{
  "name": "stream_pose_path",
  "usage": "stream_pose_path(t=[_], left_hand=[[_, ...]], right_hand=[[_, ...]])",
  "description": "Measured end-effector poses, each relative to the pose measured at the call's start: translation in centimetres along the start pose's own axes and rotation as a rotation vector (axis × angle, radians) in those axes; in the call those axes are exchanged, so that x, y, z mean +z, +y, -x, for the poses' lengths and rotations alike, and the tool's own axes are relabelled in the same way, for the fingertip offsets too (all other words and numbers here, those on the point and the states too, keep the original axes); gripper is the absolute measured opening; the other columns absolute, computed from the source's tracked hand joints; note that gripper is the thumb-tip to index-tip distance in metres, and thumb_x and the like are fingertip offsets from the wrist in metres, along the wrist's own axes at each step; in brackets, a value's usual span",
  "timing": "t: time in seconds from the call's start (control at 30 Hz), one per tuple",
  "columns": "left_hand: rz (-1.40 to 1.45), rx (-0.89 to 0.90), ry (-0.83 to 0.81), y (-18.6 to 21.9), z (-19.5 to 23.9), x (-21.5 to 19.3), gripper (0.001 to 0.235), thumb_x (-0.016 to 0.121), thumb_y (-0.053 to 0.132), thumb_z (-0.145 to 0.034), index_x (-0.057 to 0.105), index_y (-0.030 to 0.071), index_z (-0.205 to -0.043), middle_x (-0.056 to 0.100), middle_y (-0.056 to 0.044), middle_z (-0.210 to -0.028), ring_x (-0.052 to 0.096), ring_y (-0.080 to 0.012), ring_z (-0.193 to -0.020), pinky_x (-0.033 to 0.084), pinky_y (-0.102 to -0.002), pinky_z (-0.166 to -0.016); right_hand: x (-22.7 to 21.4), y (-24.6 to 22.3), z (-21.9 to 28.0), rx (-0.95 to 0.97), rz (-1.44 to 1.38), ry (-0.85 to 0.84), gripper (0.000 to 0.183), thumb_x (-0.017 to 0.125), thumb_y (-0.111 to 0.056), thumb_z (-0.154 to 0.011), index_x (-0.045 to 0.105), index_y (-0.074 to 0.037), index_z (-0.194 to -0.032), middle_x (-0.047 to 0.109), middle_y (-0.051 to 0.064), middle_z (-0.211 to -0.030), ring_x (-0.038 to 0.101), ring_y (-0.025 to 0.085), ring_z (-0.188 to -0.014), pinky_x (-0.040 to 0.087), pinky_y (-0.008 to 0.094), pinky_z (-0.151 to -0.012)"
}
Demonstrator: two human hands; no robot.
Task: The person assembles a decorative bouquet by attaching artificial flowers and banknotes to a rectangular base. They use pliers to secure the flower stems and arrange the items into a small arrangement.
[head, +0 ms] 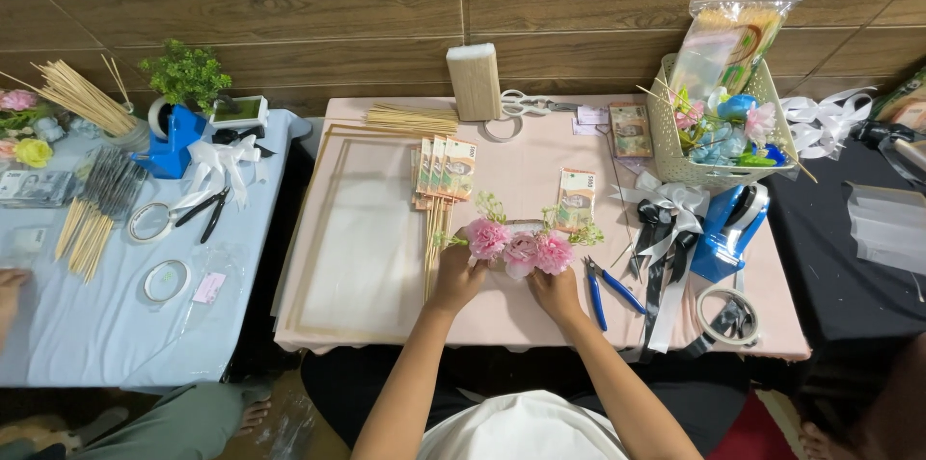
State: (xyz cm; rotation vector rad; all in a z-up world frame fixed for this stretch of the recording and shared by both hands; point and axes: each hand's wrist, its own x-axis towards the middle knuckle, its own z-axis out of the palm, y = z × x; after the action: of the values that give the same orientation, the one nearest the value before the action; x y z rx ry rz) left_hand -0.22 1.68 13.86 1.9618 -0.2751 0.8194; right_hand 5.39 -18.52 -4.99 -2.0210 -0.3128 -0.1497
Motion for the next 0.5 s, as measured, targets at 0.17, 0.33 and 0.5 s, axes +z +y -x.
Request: stream_pose_path(t=[0.17,0.33,0.5], left_hand=[[0.058,-0.078,0.031,-2.7,1.6,1.1,0.024,0.072,-0.003,-0.072,0.068,0.002,-0.094,0.067,-0.017,-0.081,0.068,-0.04,-0.08,0.054,-0.043,-0.073],[0.345,-0.281,0.09,-1.4,2.4,0.3,0.054,0.086,0.004,-0.075,0.061,0.001,-0.122,0.066,-0.015,-0.111,0.064,-0.0233,-0.11,0.048,-0.04,-0.099],[0.553,-0.606,-0.142,-0.1,0.4,-1.6,0.056,0.077,0.036,-0.092,0.058,0.006,-0.135,0.065,-0.009,-0.118,0.057,-0.0164,-0.112,0.047,-0.034,-0.1]], right_hand=[[-0.6,-1.9,-0.4,-0.032,-0.003,0.012,0.04,0.081,-0.023,-0.084,0.07,0.0,-0.116,0.072,0.026,-0.11,0.064,0.052,-0.109,0.053,0.059,-0.093],[-0.3,-0.7,-0.2,-0.026,-0.01,0.005,0.038,0.082,-0.023,-0.083,0.072,-0.004,-0.116,0.074,0.021,-0.11,0.066,0.047,-0.11,0.053,0.056,-0.094],[-0.7,-2.2,-0.4,-0.053,-0.015,0.003,0.042,0.081,-0.026,-0.084,0.071,-0.002,-0.117,0.072,0.024,-0.111,0.065,0.05,-0.11,0.053,0.058,-0.094]])
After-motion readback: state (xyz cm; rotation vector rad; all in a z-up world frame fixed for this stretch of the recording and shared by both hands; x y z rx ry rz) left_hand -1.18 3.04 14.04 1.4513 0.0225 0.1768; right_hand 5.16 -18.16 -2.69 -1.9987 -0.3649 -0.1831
